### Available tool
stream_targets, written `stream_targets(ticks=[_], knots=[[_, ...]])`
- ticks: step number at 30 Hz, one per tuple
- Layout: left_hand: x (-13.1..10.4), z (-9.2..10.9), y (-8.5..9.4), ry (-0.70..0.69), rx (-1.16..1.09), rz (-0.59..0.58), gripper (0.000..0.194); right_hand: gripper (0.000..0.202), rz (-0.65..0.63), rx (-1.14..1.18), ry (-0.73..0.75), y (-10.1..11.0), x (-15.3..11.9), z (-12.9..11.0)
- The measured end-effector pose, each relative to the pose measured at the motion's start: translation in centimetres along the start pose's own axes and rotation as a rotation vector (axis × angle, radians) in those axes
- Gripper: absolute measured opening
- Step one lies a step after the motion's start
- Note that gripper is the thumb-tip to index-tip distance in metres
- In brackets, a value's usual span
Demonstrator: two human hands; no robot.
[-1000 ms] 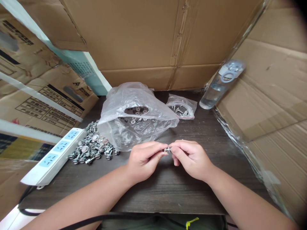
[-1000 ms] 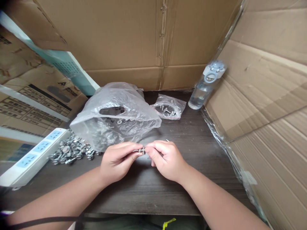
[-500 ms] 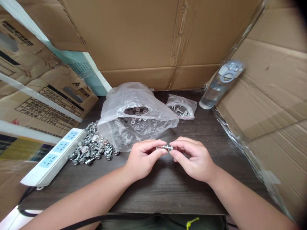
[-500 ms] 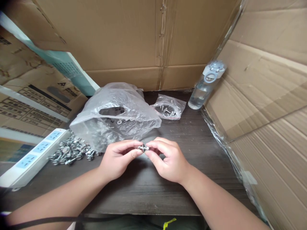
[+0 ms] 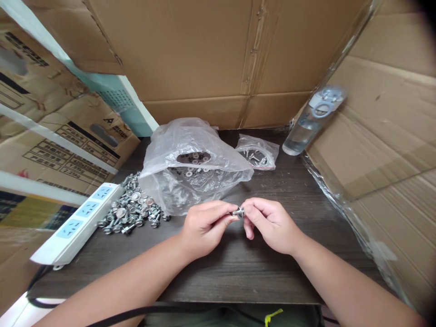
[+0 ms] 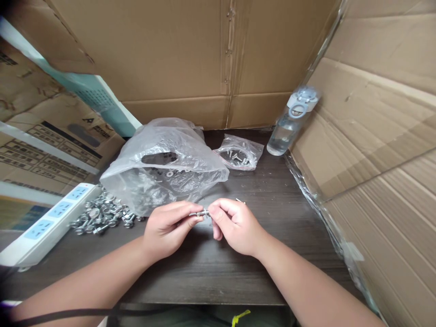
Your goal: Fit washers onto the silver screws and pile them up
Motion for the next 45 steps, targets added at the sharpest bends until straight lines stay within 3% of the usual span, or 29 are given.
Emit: stream_targets(ticks=[3, 8, 11, 23, 29, 35, 42, 45], knots=[[0.1, -0.1, -0.1, 0.114, -0.078, 0.010, 0.011, 0.046, 0.044, 0.014, 0.010, 0.0, 0.1, 0.3], [0.1, -0.4, -0.2, 0.435, -0.359, 0.039, 0.011, 0.028, 0.118, 0.078, 0.085, -0.2, -0.1, 0.4], [0.1, -0.4, -0.5, 0.499, -0.476, -0.007, 0.012, 0.018, 0.121, 0.046, 0.116, -0.3, -0.2, 0.3], [0.2, -0.1, 0.0, 0.212, -0.215, -0.004, 0.010, 0.031, 0.057, -0.036, 0.056, 0.0, 0.0, -0.3], [0.2, 0.0, 0.0, 0.305, -0.273, 0.015, 0.010, 0.029, 0.099, 0.092, 0.064, 0.1, -0.1, -0.1], [0.3, 0.0, 0.0, 0.376, -0.320, -0.038, 0.011, 0.016, 0.085, 0.069, 0.111, -0.1, 0.1, -0.2], [0.3, 0.1, 0.0, 0.130, -0.150, -0.006, 0.012, 0.025, 0.039, -0.030, 0.108, 0.2, 0.1, -0.6], [0.2, 0.2, 0.0, 0.084, -0.108, 0.002, 0.014, 0.035, 0.032, -0.070, 0.086, 0.4, 0.0, -0.6]])
Point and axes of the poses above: each hand's wrist, its own x-axis towards the middle knuckle, its own y-axis out of the back of the hand, z = x × y, the point moved 1 cm from there along x, towards the middle knuckle, and after that the axes turned 15 degrees about -z, right-handed, at the moved point
